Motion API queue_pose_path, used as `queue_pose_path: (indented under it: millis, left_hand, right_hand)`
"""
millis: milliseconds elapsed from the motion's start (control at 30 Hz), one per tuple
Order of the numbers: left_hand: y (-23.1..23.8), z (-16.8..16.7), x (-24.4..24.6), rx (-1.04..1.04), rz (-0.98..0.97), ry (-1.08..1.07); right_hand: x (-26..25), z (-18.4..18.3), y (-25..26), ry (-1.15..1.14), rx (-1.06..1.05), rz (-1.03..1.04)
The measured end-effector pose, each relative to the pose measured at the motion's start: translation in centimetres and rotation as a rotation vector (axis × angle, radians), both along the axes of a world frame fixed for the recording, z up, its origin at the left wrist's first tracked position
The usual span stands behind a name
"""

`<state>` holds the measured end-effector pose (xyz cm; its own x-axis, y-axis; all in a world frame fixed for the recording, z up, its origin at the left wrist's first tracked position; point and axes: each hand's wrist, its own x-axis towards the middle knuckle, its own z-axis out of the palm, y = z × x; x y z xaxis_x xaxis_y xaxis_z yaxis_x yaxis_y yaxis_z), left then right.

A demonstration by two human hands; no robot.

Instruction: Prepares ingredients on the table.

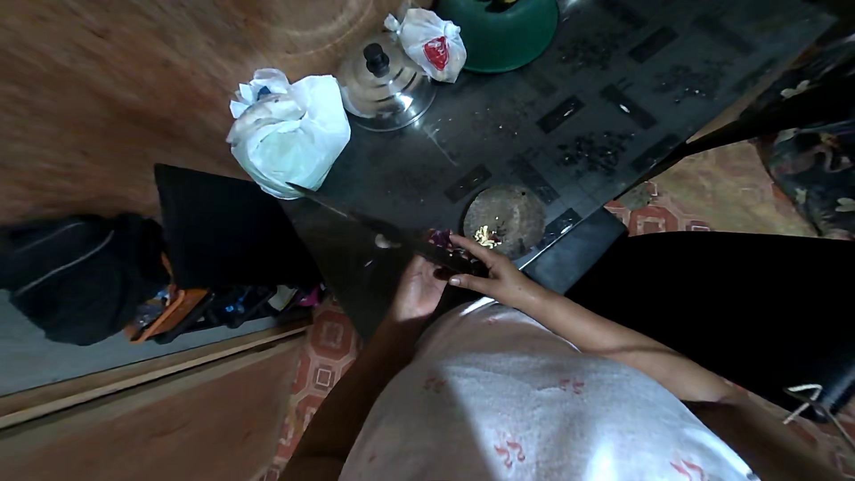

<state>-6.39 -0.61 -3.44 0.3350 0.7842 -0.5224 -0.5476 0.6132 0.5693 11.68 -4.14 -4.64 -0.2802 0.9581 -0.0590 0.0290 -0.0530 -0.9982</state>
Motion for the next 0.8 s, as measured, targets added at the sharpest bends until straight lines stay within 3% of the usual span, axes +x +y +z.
queue_pose_path:
  millis: [600,800]
  left_hand:
    - [-0.06,-0.24,0.25,0.148,0.006,0.075]
    - [-0.09,-0.11,0.71,0.069,0.073,0.110]
  right_hand:
    - [0.11,0.25,-0.01,0.078,-0.003,-0.042]
    - [0.13,0.79,0.06,0.239,-0.246,-0.041]
